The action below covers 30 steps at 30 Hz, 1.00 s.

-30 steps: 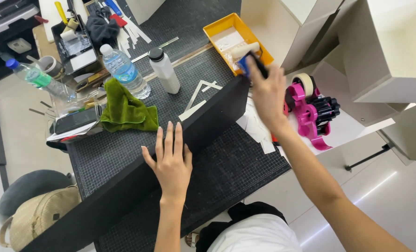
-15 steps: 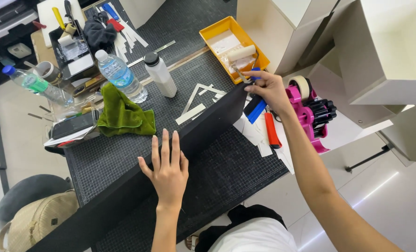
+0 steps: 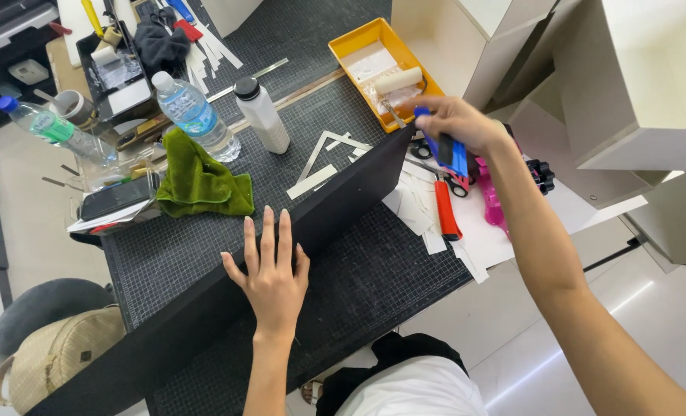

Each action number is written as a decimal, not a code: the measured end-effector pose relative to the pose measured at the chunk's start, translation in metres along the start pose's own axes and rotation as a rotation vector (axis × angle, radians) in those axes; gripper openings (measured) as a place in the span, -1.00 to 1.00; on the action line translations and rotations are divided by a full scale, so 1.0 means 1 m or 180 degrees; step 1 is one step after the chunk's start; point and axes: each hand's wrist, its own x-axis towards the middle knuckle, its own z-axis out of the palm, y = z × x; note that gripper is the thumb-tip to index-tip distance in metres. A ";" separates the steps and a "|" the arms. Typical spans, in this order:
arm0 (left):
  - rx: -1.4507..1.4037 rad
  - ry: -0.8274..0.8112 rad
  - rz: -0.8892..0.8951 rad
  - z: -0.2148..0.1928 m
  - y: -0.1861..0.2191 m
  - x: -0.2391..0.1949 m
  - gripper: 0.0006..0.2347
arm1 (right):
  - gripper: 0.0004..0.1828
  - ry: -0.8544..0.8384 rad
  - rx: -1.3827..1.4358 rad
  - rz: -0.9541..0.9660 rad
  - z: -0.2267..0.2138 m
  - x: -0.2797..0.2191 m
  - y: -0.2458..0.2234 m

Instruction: Assembling a custom snack package by gluing and folding covering material over rigid panels using a brush and smoothing tool.

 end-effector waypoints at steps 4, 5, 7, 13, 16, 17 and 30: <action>-0.0005 0.0001 0.0003 0.000 0.001 0.001 -0.53 | -0.58 0.1720 0.0388 0.0091 -0.025 0.002 0.029; -0.0036 -0.0012 -0.0032 -0.001 0.002 -0.001 -0.53 | -0.54 0.2406 0.0473 0.0162 -0.037 0.005 0.053; -0.0101 -0.0022 -0.0040 -0.001 0.001 -0.001 -0.53 | -0.53 0.2693 0.0546 0.0085 -0.001 -0.014 0.033; -0.0152 -0.0062 -0.0106 -0.003 0.001 0.002 -0.54 | -0.85 0.2181 0.0272 0.0432 0.129 -0.073 0.066; -0.0146 -0.0049 -0.0098 -0.002 -0.001 0.004 -0.56 | -0.61 0.1521 0.1414 0.1832 0.155 -0.102 0.146; -0.0139 -0.0037 -0.0080 -0.002 0.000 0.003 -0.56 | -0.46 0.1294 0.1996 0.2494 0.160 -0.115 0.170; -0.0209 -0.0085 -0.0113 -0.003 0.001 0.002 -0.55 | -0.66 0.1971 0.0616 0.0096 0.124 -0.091 0.016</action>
